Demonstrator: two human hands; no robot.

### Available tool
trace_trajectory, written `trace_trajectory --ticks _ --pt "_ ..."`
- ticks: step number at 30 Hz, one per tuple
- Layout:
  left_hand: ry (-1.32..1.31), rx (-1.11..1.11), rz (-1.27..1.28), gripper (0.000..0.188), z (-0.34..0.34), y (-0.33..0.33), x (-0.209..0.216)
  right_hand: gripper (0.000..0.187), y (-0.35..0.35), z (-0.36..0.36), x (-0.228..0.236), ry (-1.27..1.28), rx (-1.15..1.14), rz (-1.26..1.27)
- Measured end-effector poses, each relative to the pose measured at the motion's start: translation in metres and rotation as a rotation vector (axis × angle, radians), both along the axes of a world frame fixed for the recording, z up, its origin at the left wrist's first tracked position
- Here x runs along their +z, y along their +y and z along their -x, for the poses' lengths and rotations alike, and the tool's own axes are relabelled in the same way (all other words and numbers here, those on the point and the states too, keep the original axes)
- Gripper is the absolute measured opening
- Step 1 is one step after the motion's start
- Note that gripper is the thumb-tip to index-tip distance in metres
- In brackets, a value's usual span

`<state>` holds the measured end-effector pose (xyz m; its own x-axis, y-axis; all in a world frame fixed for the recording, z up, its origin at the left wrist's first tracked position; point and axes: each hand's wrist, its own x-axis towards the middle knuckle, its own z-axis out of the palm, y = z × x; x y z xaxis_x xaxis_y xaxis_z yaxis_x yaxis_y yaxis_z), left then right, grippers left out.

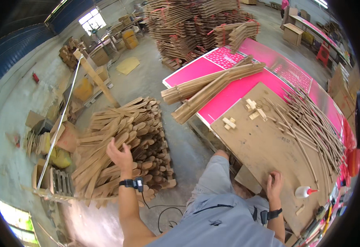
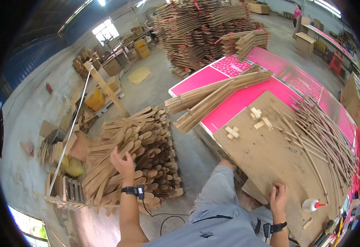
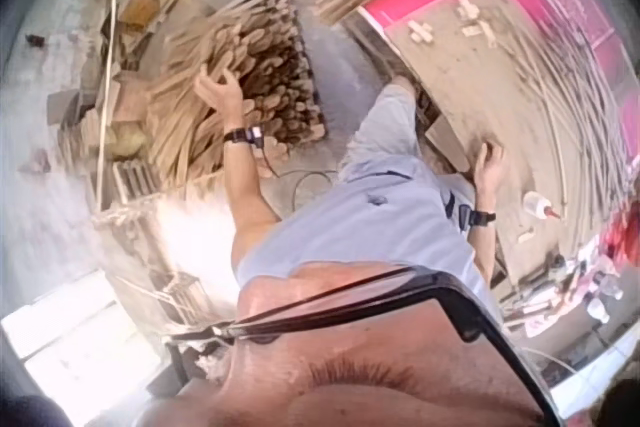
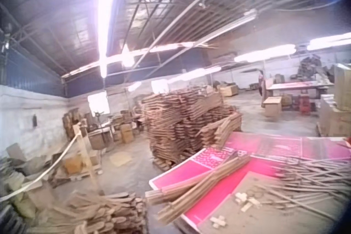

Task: Assembling and gluing thin wooden slats into a frame structure.

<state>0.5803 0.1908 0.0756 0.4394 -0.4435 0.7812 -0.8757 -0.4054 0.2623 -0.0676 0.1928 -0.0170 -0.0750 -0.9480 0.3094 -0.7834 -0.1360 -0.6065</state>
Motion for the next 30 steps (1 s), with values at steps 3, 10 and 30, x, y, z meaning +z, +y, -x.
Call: trace_trajectory --ticks 3,10,30 --pt "-0.030 0.135 0.128 0.056 -0.042 0.004 0.004 0.014 -0.001 -0.001 -0.003 0.034 -0.022 -0.005" --pt "1.763 -0.061 0.787 0.065 -0.138 -0.008 -0.019 0.014 -0.005 -0.003 -0.006 0.175 -0.081 -0.005" --pt "1.491 -0.882 0.629 0.026 0.133 -0.098 0.033 0.014 0.004 -0.014 0.018 -0.040 -0.102 -0.011"
